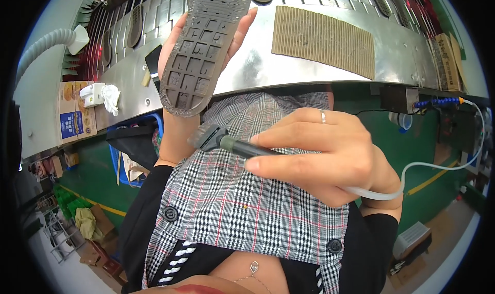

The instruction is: Applying adhesive to the bottom of shoe soles using a pressurized brush tool on a factory assembly line.

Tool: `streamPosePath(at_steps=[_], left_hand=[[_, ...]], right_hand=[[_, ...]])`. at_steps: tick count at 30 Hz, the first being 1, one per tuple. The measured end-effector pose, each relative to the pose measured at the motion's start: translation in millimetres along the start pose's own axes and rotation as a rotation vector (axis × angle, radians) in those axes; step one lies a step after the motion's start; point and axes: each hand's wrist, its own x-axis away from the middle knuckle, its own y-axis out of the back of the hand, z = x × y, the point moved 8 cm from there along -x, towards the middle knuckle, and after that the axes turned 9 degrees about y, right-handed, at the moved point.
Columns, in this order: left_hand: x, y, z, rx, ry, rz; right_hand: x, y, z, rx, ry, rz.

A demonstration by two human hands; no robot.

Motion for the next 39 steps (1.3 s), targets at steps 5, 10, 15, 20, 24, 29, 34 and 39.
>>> streamPosePath(at_steps=[5, 10, 15, 20, 24, 29, 34, 39], left_hand=[[2.7, -0.2, 9.1, 0.092, 0.160, -0.022], [10.2, -8.4, 20.6, -0.040, 0.150, -0.079], [14.8, -9.5, 21.4, 0.192, 0.303, 0.115], [18.2, -9.4, 24.2, 0.084, 0.371, 0.091], [22.9, -11.8, 21.3, 0.207, 0.390, 0.143], [28.4, -12.8, 20.1, 0.173, 0.351, 0.182], [36.2, -33.9, 29.2, 0.250, 0.377, 0.241], [37.3, -31.9, 26.5, 0.193, 0.328, 0.215]], right_hand=[[0.8, 23.8, -8.0, 0.133, -0.050, -0.153], [4.4, 18.6, -6.2, 0.069, -0.013, -0.056], [9.0, 19.5, -1.7, -0.002, 0.013, 0.007], [8.2, 32.6, -7.1, 0.073, -0.039, -0.102], [6.0, 41.2, -1.0, 0.095, -0.034, -0.180], [11.4, 41.0, 0.4, 0.043, -0.015, -0.092], [13.4, 50.8, -5.5, 0.149, -0.073, -0.183], [17.3, 60.3, -6.6, 0.238, -0.063, -0.269]])
